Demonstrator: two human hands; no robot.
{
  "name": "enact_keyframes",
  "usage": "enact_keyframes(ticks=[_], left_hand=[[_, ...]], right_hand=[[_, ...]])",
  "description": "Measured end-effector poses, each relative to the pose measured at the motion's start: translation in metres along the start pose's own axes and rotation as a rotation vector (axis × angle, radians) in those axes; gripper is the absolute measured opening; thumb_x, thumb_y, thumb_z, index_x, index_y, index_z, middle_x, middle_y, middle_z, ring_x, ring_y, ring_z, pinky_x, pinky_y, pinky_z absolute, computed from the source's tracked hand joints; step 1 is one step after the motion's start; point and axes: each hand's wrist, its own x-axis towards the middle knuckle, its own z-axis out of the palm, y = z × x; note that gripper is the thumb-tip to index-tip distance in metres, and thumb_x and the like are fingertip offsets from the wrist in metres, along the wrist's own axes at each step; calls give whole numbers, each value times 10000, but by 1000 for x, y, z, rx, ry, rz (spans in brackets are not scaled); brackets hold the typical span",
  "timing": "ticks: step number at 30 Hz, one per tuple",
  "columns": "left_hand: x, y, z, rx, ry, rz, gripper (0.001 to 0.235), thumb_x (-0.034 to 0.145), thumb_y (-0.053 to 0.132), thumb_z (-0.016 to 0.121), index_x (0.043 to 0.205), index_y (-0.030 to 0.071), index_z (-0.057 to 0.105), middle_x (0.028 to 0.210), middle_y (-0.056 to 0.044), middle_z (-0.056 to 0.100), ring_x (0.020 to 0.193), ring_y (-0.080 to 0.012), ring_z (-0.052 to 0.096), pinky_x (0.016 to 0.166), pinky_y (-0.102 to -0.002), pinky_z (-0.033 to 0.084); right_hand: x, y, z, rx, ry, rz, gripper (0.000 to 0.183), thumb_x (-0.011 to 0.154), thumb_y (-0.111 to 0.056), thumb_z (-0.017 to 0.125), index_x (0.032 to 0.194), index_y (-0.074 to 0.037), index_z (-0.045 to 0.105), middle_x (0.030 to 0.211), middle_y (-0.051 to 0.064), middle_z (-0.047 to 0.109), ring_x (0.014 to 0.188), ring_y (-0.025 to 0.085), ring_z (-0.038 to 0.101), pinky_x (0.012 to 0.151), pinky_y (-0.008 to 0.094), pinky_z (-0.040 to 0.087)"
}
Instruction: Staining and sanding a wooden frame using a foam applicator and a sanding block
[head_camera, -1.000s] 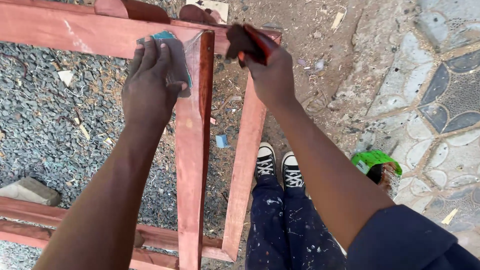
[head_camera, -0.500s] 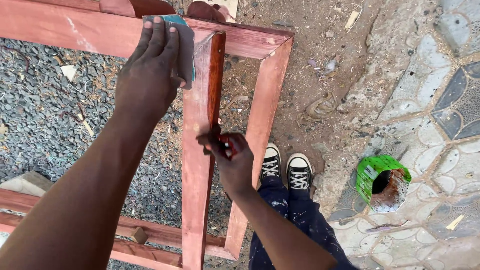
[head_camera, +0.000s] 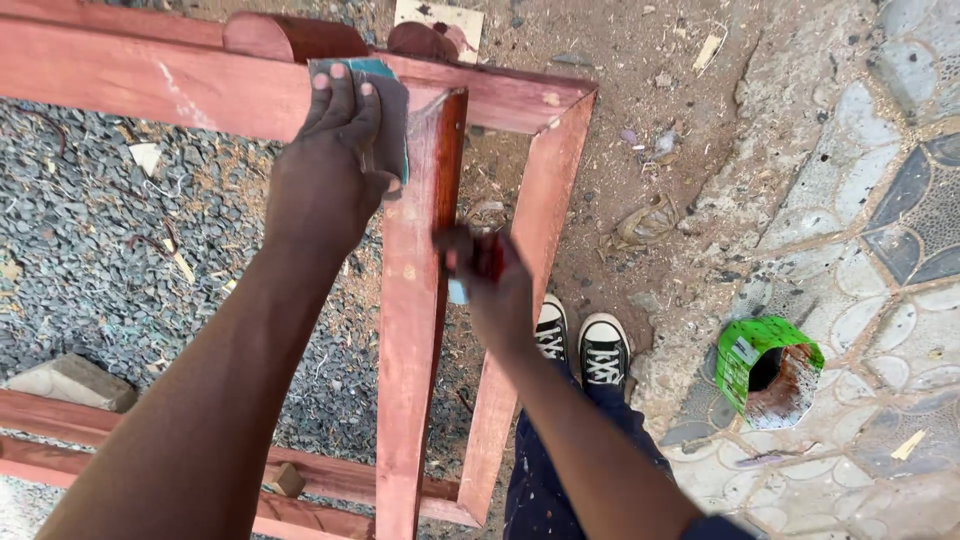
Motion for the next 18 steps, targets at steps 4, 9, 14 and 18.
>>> enact_keyframes(ticks=[4, 9, 14, 18], left_hand=[[1, 1, 10, -52, -39, -67, 960, 767, 230, 868, 1601, 79, 416, 1673, -160, 269, 1542, -336, 224, 1057, -531, 471], [-2, 9, 12, -73, 12, -63, 983, 755, 221, 891, 1598, 64, 412, 1677, -170, 245, 1551, -354, 200, 1158, -463, 415], [0, 23, -2, -59, -72, -189, 894, 802, 279, 869, 1571, 84, 458, 1674, -160, 326, 1542, -347, 257, 1185, -495, 398], [-1, 21, 4, -31, -51, -177, 886, 805, 262, 849, 1575, 91, 445, 1679, -152, 319, 1546, -343, 262, 1181, -447, 414]], right_hand=[[-63, 49, -25, -104, 108, 253, 183, 882, 16, 751, 900, -94, 607, 771, 45, 615, 712, 126, 535, 656, 295, 420], [0, 20, 9, -247, 205, 59, 138, 893, -14, 729, 957, -116, 661, 918, 39, 727, 907, 149, 636, 876, 281, 465], [108, -22, 43, 20, 344, -126, 226, 881, 6, 800, 1058, -74, 684, 961, 24, 702, 861, 117, 631, 852, 294, 542], [157, -11, 7, -94, 224, -58, 212, 938, -64, 756, 1141, -100, 706, 932, 81, 739, 789, 150, 699, 684, 266, 602]])
